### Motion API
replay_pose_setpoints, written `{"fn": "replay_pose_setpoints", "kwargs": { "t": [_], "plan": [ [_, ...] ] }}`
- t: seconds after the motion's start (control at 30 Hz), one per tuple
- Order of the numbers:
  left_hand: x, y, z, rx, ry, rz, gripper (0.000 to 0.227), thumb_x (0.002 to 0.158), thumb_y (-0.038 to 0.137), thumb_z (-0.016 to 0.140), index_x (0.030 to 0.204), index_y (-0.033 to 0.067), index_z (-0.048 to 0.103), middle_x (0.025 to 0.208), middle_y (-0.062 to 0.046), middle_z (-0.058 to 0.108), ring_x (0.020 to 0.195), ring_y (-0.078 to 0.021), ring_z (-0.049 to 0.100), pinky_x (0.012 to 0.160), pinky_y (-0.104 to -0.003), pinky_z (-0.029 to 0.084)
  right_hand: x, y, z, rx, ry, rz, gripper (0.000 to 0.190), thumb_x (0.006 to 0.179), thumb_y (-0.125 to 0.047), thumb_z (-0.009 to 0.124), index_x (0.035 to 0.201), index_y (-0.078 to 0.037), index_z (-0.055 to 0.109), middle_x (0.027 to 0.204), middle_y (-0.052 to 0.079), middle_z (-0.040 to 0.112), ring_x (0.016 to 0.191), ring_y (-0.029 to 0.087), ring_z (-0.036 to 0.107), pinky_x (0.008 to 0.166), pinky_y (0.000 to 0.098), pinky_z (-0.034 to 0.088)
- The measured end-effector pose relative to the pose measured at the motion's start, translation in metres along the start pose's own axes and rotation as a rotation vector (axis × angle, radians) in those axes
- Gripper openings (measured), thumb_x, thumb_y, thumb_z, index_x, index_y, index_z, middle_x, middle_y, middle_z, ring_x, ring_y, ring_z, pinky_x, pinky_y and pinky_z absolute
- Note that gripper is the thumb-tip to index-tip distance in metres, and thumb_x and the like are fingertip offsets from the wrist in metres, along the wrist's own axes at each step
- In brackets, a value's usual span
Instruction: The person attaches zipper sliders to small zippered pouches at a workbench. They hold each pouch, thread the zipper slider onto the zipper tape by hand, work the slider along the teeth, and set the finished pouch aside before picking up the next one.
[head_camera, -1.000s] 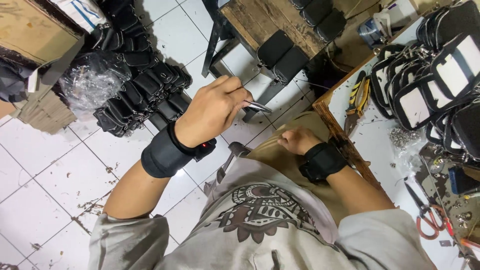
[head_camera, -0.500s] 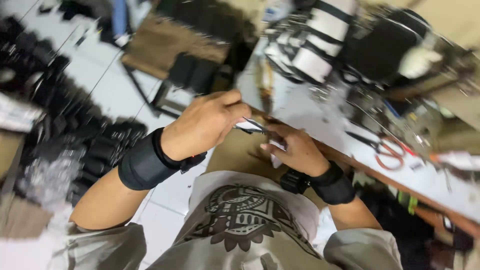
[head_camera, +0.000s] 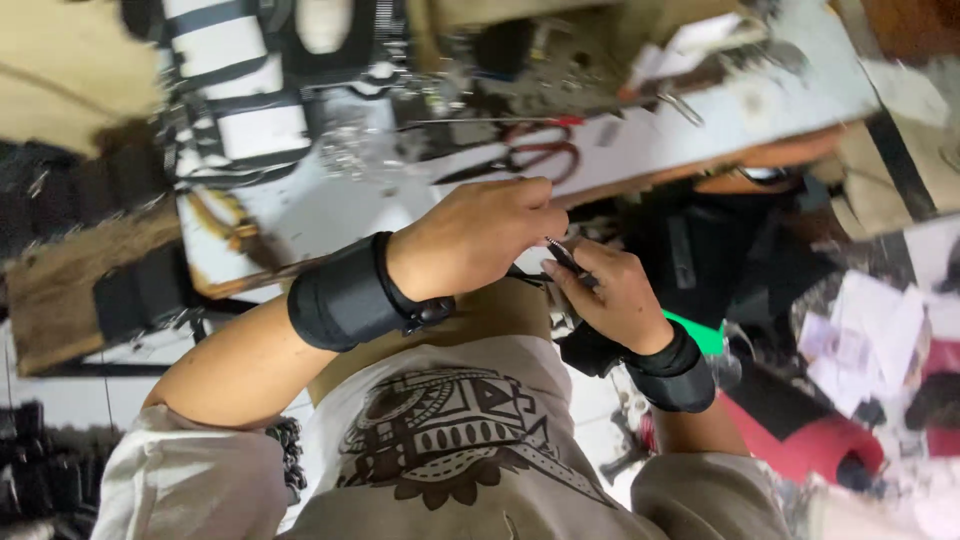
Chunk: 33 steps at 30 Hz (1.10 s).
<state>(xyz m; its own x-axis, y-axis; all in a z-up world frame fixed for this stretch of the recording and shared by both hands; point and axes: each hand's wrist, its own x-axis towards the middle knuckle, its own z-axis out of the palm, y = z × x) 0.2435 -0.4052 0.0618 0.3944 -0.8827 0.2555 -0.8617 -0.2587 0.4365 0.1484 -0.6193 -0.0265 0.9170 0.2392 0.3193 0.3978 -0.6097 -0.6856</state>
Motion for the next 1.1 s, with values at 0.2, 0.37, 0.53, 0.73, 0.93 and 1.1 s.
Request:
{"fn": "replay_pose_setpoints", "kwargs": {
  "t": [0.2, 0.37, 0.53, 0.73, 0.93, 1.1],
  "plan": [
    [0.071, 0.024, 0.040, -0.168, -0.102, 0.073, 0.017, 0.103, 0.003, 0.050, 0.091, 0.0126, 0.055, 0.080, -0.003, 0.041, 0.067, -0.0339, 0.050, 0.056, -0.044, 0.046, -0.060, 0.042, -0.020, 0.130, 0.230, 0.170, 0.030, 0.094, -0.011, 0.078, 0.071, -0.007, 0.060, 0.059, 0.008, 0.057, 0.057, 0.034, 0.063, 0.052, 0.0344, 0.046],
    [0.111, 0.023, 0.086, -0.051, -0.079, 0.220, 0.020, 0.103, 0.000, 0.051, 0.093, 0.0146, 0.061, 0.084, 0.000, 0.044, 0.069, -0.0315, 0.055, 0.057, -0.042, 0.050, -0.093, 0.054, -0.031, 0.214, 0.346, 0.302, 0.028, 0.097, -0.014, 0.076, 0.073, -0.008, 0.063, 0.060, 0.007, 0.063, 0.058, 0.028, 0.068, 0.053, 0.0316, 0.049],
    [0.142, 0.036, 0.107, -0.049, -0.123, 0.342, 0.027, 0.101, -0.005, 0.048, 0.091, 0.0167, 0.061, 0.085, 0.002, 0.039, 0.068, -0.0245, 0.051, 0.051, -0.037, 0.048, -0.112, 0.060, -0.038, 0.321, 0.459, 0.366, 0.022, 0.100, -0.008, 0.072, 0.079, -0.003, 0.066, 0.060, 0.011, 0.064, 0.061, 0.023, 0.069, 0.058, 0.0325, 0.051],
    [0.172, 0.054, 0.137, -0.041, -0.115, 0.458, 0.019, 0.096, -0.002, 0.058, 0.091, 0.0164, 0.057, 0.086, 0.002, 0.042, 0.069, -0.0227, 0.055, 0.051, -0.037, 0.048, -0.145, 0.073, -0.036, 0.387, 0.589, 0.402, 0.022, 0.102, -0.006, 0.069, 0.081, -0.001, 0.065, 0.064, 0.012, 0.068, 0.067, 0.023, 0.074, 0.061, 0.0326, 0.054],
    [0.195, 0.081, 0.169, -0.092, -0.110, 0.516, 0.019, 0.093, 0.006, 0.066, 0.087, 0.0179, 0.053, 0.085, 0.003, 0.043, 0.076, -0.0230, 0.060, 0.058, -0.033, 0.051, -0.180, 0.078, -0.033, 0.434, 0.758, 0.467, 0.020, 0.103, -0.003, 0.066, 0.083, 0.001, 0.067, 0.066, 0.012, 0.069, 0.069, 0.021, 0.072, 0.064, 0.0324, 0.055],
    [0.195, 0.072, 0.138, -0.118, -0.126, 0.436, 0.043, 0.087, 0.017, 0.082, 0.120, 0.0071, 0.056, 0.115, -0.011, 0.050, 0.112, -0.0338, 0.053, 0.094, -0.043, 0.045, -0.178, 0.073, -0.046, 0.391, 0.774, 0.486, 0.021, 0.104, -0.010, 0.065, 0.085, -0.002, 0.063, 0.068, 0.006, 0.064, 0.071, 0.012, 0.063, 0.062, 0.0280, 0.050]
  ]
}}
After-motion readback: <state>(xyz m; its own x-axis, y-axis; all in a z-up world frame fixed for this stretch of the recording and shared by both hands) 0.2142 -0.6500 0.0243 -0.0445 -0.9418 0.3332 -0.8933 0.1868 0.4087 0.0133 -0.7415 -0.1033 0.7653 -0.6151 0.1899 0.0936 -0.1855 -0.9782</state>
